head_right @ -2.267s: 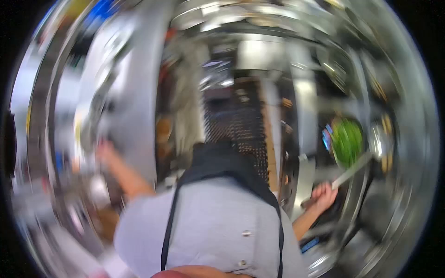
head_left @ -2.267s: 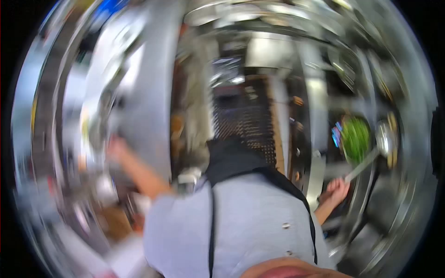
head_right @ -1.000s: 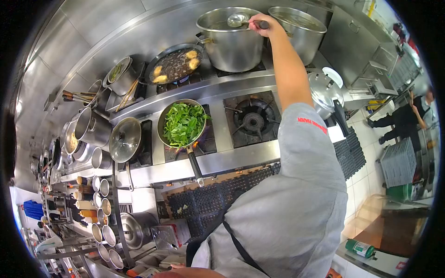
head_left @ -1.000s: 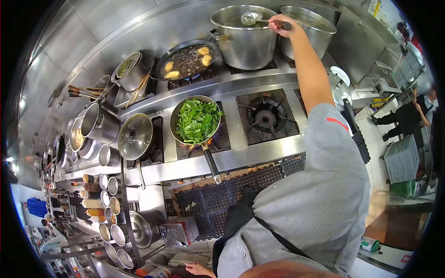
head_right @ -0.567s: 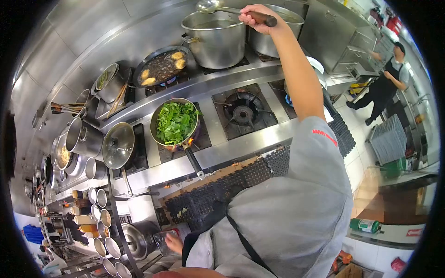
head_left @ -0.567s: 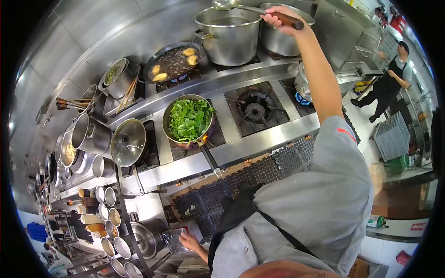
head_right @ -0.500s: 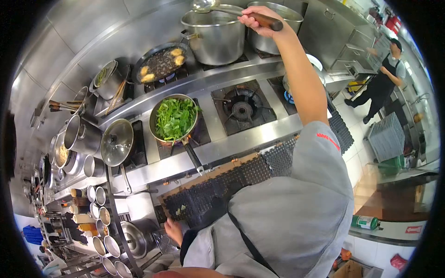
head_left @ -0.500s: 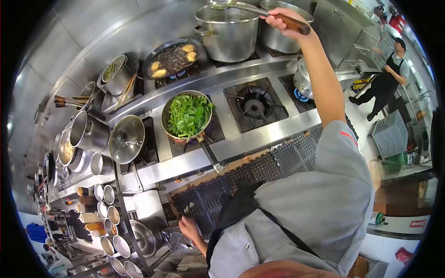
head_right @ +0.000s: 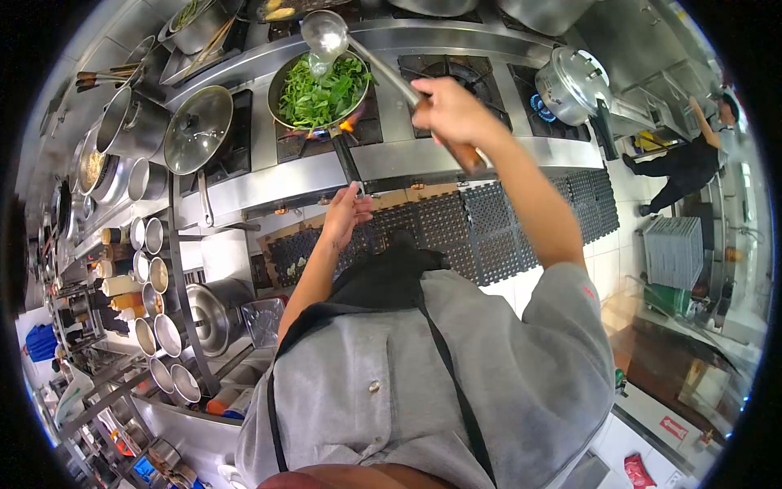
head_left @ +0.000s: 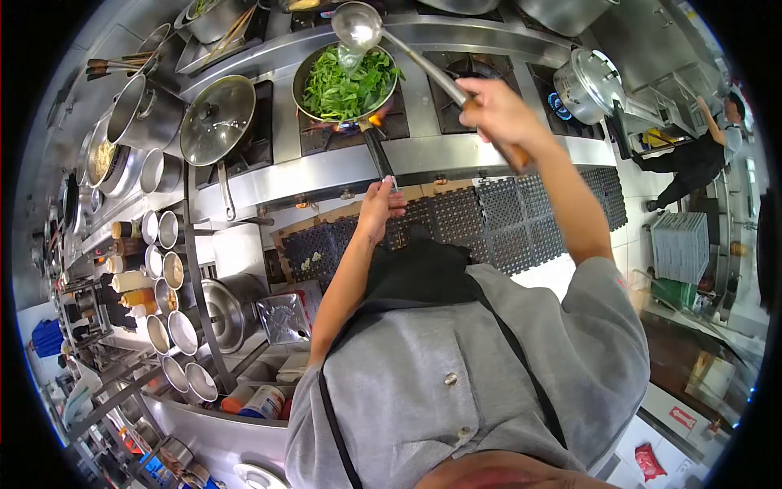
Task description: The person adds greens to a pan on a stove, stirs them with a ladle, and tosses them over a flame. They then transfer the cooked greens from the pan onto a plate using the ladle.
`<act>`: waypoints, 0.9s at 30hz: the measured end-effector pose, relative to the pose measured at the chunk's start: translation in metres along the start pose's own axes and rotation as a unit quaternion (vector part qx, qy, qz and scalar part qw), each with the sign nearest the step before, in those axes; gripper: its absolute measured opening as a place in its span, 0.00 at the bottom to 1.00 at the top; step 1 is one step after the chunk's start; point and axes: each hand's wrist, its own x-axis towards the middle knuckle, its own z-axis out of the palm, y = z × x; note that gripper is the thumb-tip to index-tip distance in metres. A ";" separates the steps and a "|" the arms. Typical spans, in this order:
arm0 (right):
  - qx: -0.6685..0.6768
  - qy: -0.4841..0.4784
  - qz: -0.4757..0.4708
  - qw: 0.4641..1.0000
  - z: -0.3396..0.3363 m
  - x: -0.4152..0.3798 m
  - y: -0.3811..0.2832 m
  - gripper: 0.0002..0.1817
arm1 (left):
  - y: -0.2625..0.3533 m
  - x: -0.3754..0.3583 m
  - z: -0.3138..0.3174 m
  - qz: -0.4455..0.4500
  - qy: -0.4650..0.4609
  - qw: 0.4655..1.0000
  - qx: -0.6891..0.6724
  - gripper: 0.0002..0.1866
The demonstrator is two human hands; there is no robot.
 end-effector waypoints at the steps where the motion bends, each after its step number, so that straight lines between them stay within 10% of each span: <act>1: -0.061 0.052 -0.019 0.997 0.014 -0.004 0.013 0.32 | 0.003 0.003 0.003 -0.029 0.002 0.999 -0.035 0.21; 6: -0.212 0.188 -0.164 0.945 0.057 -0.028 0.075 0.31 | 0.005 0.057 -0.005 -0.006 -0.055 0.985 -0.165 0.18; 9: 0.012 0.147 -0.042 0.988 0.071 -0.045 0.102 0.28 | 0.015 0.062 0.005 0.012 -0.028 0.976 -0.216 0.15; 27: -0.024 0.161 -0.025 0.986 0.082 -0.102 0.144 0.28 | 0.014 0.031 0.006 0.093 0.050 0.993 0.057 0.06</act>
